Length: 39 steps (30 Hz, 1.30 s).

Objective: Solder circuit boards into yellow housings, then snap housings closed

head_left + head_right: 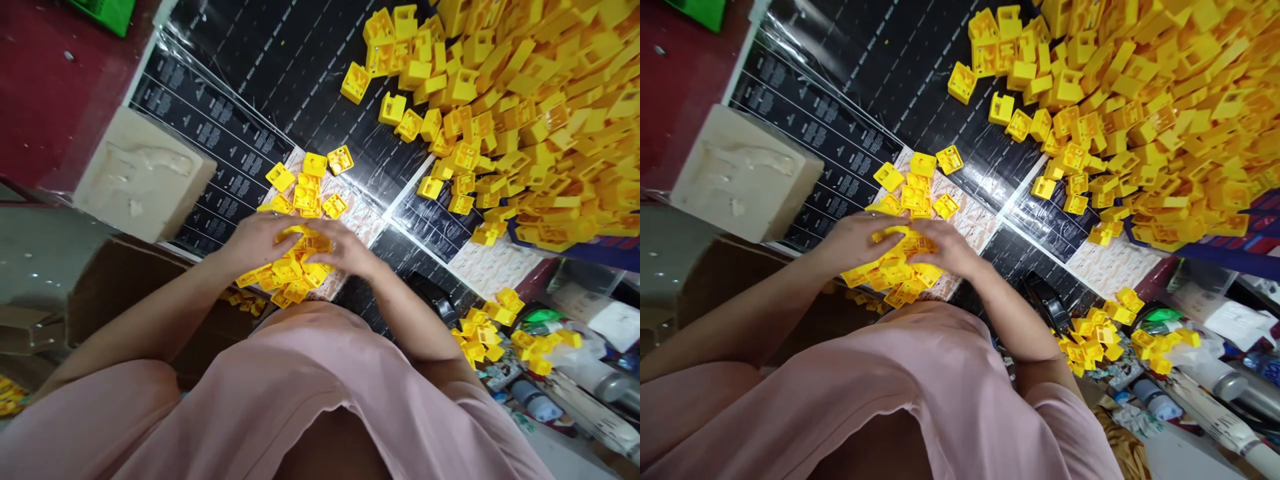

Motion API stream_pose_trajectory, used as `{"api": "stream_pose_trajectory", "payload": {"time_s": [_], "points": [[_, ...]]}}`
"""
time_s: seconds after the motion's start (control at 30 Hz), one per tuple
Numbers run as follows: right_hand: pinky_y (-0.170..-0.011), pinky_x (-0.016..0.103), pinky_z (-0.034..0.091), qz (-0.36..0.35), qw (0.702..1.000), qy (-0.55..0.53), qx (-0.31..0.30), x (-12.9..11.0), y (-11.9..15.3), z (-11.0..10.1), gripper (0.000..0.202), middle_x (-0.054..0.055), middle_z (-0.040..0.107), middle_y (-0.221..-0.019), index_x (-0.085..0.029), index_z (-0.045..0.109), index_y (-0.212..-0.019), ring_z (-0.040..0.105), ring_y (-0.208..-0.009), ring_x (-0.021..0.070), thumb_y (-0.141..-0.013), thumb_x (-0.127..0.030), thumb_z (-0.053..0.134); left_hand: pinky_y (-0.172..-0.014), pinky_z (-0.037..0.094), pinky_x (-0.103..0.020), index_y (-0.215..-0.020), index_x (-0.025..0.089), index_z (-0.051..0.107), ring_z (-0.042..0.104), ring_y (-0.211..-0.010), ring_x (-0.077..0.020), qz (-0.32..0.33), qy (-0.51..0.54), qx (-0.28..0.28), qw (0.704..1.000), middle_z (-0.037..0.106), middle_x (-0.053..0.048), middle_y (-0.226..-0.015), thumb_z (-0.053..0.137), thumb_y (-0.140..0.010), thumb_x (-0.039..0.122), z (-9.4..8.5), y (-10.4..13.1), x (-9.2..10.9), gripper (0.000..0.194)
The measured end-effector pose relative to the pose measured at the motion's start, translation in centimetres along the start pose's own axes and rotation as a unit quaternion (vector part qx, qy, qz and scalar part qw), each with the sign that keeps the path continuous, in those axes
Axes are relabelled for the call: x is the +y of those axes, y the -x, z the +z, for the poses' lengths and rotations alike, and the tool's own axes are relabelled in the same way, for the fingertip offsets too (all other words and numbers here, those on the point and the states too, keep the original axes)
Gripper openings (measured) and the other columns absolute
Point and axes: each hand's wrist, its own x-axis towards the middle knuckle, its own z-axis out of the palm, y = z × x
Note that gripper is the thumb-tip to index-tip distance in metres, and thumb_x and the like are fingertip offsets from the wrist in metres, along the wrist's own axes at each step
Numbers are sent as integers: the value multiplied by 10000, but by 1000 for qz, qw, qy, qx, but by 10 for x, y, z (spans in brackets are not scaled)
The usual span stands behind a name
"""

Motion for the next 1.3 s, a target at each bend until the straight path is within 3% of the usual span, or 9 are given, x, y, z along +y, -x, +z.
{"api": "stream_pose_trajectory", "payload": {"time_s": [0.1,0.2,0.37,0.43,0.5,0.6,0.73,1.07,1.3], "points": [[-1240,628,352,26,992,106,69,26,-44,-37,522,96,596,-1499,-318,603,-1423,513,-1426,323,-956,-542,663,-1106,473,-541,-1158,278,771,641,-1280,-325,-5,-54,25,998,764,-58,-1273,591,-964,480,-8,-30,-17,333],[-1289,683,215,49,979,176,94,58,-89,-56,526,87,459,-1613,-305,584,-1437,342,-1539,364,-950,-482,673,-1206,388,-544,-1387,230,664,477,-1474,-352,-39,-46,15,998,564,-90,-1563,646,-909,358,-2,-83,-25,495],[-1254,639,333,100,987,35,120,78,-101,-60,513,91,576,-1499,-267,611,-1383,440,-1491,327,-971,-566,549,-1118,498,-488,-1280,131,712,680,-1233,-306,-156,57,-26,986,746,-128,-1290,503,-978,291,11,-132,-30,401],[-1146,614,489,128,975,-119,135,70,-83,-62,561,88,627,-1442,-261,587,-1392,578,-1379,297,-983,-609,426,-997,582,-429,-1195,135,721,737,-1066,-245,-214,212,-8,953,788,-107,-1148,479,-1014,358,9,-127,-28,376],[-1039,577,589,164,939,-269,136,57,-62,-64,585,97,677,-1372,-243,605,-1345,672,-1260,282,-962,-628,387,-871,627,-392,-1119,140,707,757,-915,-203,-270,398,-34,876,796,-100,-1077,487,-1024,397,5,-116,-23,351],[-992,528,634,200,908,-349,122,36,-41,-64,582,100,710,-1318,-235,616,-1303,704,-1215,274,-920,-636,436,-761,643,-412,-1091,143,660,778,-845,-229,-288,510,-90,806,789,-134,-1074,495,-1014,437,2,-101,-17,346],[-1047,530,614,209,891,-389,101,23,-33,-61,591,84,689,-1382,-245,591,-1335,678,-1271,275,-876,-611,519,-743,643,-449,-1175,161,589,788,-964,-312,-267,498,-110,818,776,-166,-1110,479,-984,554,2,-92,-12,450],[-1041,546,618,228,872,-408,143,20,-26,-44,541,89,736,-1281,-253,602,-1223,710,-1228,287,-919,-695,533,-599,532,-311,-1121,152,592,783,-997,-285,-344,575,-89,737,771,-145,-1182,398,-1067,387,-15,-91,16,309],[-940,506,665,234,863,-417,163,8,-26,-42,496,73,756,-1235,-245,657,-1216,713,-1205,270,-936,-627,511,-479,377,-273,-1001,173,547,793,-892,-284,-352,556,-46,751,784,-128,-1074,441,-1040,312,-21,-83,25,179]]}}
